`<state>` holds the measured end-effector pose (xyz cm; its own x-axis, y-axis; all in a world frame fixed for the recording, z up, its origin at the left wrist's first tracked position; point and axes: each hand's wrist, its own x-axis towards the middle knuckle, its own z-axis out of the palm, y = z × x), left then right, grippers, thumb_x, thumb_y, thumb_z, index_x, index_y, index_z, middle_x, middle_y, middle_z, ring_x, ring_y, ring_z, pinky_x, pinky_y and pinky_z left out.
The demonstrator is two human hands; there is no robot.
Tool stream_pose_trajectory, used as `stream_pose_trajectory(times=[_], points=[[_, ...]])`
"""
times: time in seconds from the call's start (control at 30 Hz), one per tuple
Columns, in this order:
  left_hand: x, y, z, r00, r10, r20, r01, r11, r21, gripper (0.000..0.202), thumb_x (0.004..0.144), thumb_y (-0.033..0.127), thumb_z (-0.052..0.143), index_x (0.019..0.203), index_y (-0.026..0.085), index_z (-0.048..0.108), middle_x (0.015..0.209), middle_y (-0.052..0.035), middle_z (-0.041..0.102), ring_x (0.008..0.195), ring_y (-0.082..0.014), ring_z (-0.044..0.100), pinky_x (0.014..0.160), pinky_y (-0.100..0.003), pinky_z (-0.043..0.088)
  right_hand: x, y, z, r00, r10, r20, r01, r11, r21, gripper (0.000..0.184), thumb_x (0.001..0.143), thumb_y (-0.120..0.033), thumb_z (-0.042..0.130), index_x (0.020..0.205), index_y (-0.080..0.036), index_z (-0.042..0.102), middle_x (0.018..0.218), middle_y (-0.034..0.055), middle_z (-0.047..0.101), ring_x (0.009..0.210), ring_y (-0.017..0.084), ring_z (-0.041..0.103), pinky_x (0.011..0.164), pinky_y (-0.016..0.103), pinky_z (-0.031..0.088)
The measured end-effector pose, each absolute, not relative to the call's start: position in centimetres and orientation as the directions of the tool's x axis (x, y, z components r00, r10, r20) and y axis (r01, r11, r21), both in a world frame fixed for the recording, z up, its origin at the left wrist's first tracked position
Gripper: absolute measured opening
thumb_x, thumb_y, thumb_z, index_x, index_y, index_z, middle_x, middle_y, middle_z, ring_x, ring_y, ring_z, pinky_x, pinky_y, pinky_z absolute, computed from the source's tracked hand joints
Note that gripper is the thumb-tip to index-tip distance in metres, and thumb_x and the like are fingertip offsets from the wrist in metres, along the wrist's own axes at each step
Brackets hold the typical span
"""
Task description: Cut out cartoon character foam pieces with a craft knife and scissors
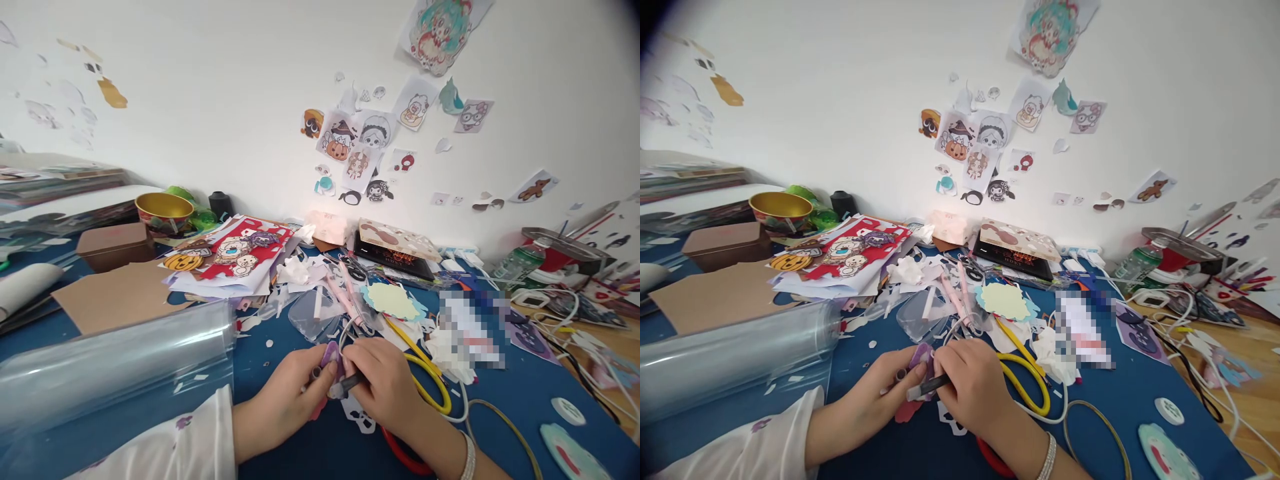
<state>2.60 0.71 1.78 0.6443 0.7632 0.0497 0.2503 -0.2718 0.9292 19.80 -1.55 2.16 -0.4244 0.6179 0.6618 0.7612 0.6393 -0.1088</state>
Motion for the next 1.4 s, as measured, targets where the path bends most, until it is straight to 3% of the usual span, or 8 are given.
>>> stream_pose_trajectory(times=[0.27,0.47,0.7,0.83,1.07,1.27,1.4], points=[[2.8,1.0,1.5,0.565,0.824,0.045,0.140,-0.150,0.979,0.030,0.088,0.043,0.038,0.077,0.018,0.048,0.067,0.0029,0.045,0.059,-0.0098,0.037,0.055,-0.021,0.033,20.3,-1.3,2.5,-0.375,0.589,0.716,0.787,0.610,-0.090,0.014,0.089,-0.025,0.046,0.083,-0.019,0.058,0.069,0.0038,0.062,0.061,0.018,0.056,0.057,0.028,0.039],[2.9,1.0,1.3,0.568,0.822,0.039,0.104,-0.118,0.988,0.034,0.087,0.048,0.038,0.077,0.017,0.047,0.070,0.0006,0.049,0.062,-0.0108,0.042,0.057,-0.022,0.037,20.0,-1.5,2.6,-0.404,0.588,0.701,0.781,0.621,-0.071,0.023,0.089,-0.038,0.048,0.087,-0.018,0.058,0.075,0.0078,0.065,0.059,0.019,0.060,0.052,0.029,0.042],[3.2,1.0,1.5,0.557,0.830,0.032,0.211,-0.179,0.961,0.035,0.088,0.050,0.037,0.074,0.018,0.047,0.065,0.0007,0.051,0.057,-0.0105,0.043,0.052,-0.021,0.034,19.5,-1.7,1.9,-0.384,0.627,0.678,0.796,0.597,-0.101,0.016,0.082,-0.016,0.045,0.090,-0.017,0.059,0.075,0.0087,0.066,0.059,0.020,0.061,0.051,0.030,0.042],[3.1,0.8,1.3,0.585,0.809,0.053,0.256,-0.246,0.935,0.028,0.088,0.041,0.039,0.070,0.020,0.043,0.059,0.0036,0.047,0.052,-0.0097,0.042,0.050,-0.021,0.032,19.1,-1.7,1.5,-0.354,0.667,0.655,0.791,0.587,-0.171,0.018,0.081,-0.011,0.041,0.079,-0.019,0.058,0.064,0.0045,0.064,0.051,0.018,0.058,0.046,0.028,0.038],[2.6,1.1,1.4,0.596,0.797,0.102,0.272,-0.320,0.907,0.013,0.080,0.020,0.046,0.068,0.020,0.043,0.066,0.0027,0.055,0.058,-0.0097,0.046,0.057,-0.021,0.034,19.4,-1.5,1.2,-0.319,0.751,0.579,0.759,0.568,-0.319,0.019,0.082,-0.013,0.043,0.083,-0.020,0.060,0.064,0.0010,0.066,0.053,0.015,0.060,0.048,0.023,0.040],[2.6,0.9,1.6,0.606,0.791,0.081,0.251,-0.287,0.924,0.019,0.087,0.030,0.040,0.074,0.019,0.049,0.067,-0.0003,0.059,0.059,-0.0121,0.054,0.056,-0.021,0.039,19.4,-1.4,2.1,-0.338,0.793,0.508,0.719,0.565,-0.405,0.021,0.069,-0.007,0.039,0.070,-0.020,0.056,0.054,-0.0027,0.056,0.046,0.012,0.051,0.044,0.019,0.037],[2.6,0.8,1.8,0.615,0.785,0.070,0.214,-0.252,0.944,0.023,0.088,0.034,0.039,0.076,0.018,0.051,0.067,-0.0010,0.061,0.058,-0.0127,0.057,0.056,-0.022,0.043,19.6,-1.4,2.6,-0.345,0.792,0.504,0.697,0.576,-0.428,0.023,0.073,-0.008,0.040,0.072,-0.020,0.059,0.054,-0.0025,0.057,0.046,0.012,0.053,0.044,0.020,0.039]])
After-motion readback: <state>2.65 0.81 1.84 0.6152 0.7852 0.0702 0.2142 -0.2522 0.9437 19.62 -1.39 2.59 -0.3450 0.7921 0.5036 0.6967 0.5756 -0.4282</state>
